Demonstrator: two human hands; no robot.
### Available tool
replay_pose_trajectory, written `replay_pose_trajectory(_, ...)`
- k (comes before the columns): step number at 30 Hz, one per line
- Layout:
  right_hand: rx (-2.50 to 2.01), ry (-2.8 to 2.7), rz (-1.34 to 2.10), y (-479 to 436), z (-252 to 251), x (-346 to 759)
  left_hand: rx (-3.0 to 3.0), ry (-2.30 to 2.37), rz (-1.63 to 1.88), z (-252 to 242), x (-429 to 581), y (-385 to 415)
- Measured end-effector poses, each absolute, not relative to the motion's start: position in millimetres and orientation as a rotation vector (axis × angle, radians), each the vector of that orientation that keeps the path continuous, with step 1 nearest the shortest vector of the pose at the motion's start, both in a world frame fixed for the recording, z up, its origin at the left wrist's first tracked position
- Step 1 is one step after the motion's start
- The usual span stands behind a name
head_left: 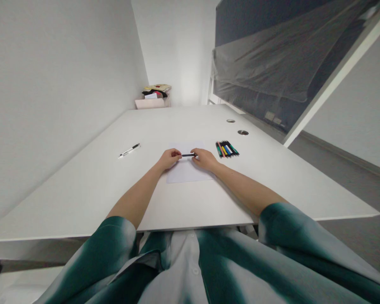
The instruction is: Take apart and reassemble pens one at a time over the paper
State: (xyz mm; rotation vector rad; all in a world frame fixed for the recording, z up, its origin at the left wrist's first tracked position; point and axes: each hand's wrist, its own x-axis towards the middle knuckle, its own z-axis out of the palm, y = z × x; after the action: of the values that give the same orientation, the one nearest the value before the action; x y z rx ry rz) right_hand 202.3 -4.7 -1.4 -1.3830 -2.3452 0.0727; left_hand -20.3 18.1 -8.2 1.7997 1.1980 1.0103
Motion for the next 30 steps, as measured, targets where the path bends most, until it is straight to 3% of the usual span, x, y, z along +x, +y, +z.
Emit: replay_pose_trajectory(30,-1.261,-2.37,-0.01,-4.2,-0.3,204.8,1.736,1.168,0.991,-4.7,-20.3,14.6)
